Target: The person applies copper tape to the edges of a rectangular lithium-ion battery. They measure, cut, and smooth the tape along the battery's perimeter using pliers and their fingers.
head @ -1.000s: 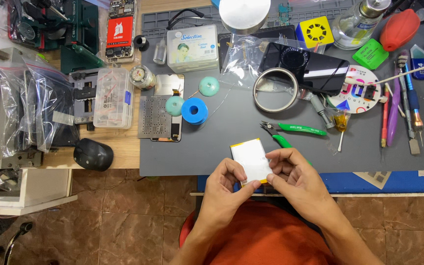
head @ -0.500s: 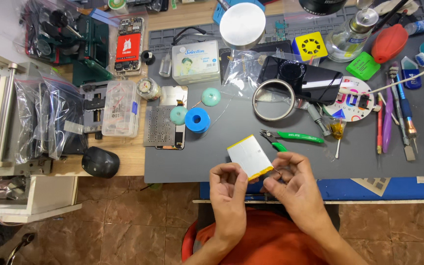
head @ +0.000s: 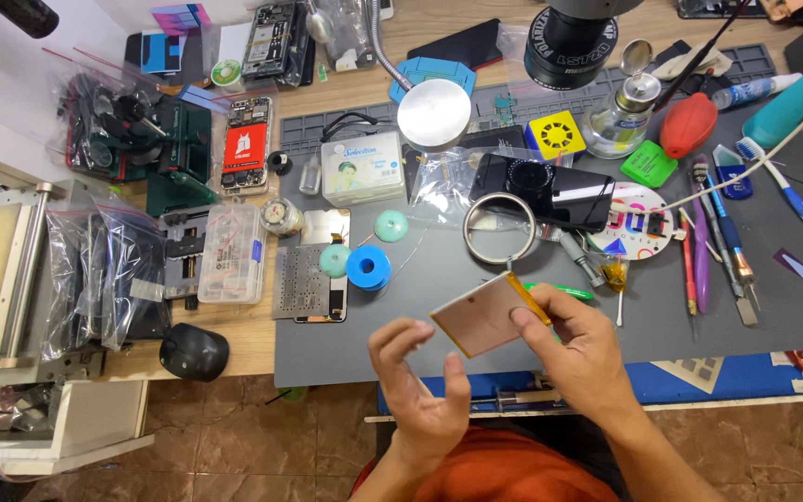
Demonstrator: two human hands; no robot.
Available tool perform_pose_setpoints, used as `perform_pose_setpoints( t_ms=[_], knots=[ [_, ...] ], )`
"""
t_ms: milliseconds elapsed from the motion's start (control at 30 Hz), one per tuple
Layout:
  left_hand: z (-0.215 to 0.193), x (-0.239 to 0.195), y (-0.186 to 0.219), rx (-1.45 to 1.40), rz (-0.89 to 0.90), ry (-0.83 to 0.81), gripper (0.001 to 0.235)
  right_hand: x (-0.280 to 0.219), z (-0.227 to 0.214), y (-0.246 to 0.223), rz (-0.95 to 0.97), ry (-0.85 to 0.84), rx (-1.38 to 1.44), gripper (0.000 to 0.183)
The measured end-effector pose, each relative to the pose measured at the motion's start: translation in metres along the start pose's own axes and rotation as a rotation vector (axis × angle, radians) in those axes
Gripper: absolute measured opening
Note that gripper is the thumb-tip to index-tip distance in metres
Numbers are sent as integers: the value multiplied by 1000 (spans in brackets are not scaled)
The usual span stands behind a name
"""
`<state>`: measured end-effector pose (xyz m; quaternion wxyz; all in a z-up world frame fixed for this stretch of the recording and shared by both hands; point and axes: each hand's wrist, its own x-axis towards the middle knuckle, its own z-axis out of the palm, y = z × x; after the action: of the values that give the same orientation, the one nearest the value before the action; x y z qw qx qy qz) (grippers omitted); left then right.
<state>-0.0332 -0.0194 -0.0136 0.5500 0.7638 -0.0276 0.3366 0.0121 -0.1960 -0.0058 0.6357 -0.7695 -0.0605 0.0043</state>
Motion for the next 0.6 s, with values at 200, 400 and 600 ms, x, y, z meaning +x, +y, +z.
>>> perform_pose_setpoints(
  t_ms=[200, 400, 600],
  knots=[
    [-3, 42, -8, -532, -536, -388, 11, 18, 6, -27, -137, -188, -177, 10],
    [6, 39, -6, -397, -517, -365, 10, 24, 20, -23, 109, -30, 155, 18],
    [18, 33, -11, -444, -521, -228, 13, 28, 36, 3, 47, 74, 28, 10]
  ],
)
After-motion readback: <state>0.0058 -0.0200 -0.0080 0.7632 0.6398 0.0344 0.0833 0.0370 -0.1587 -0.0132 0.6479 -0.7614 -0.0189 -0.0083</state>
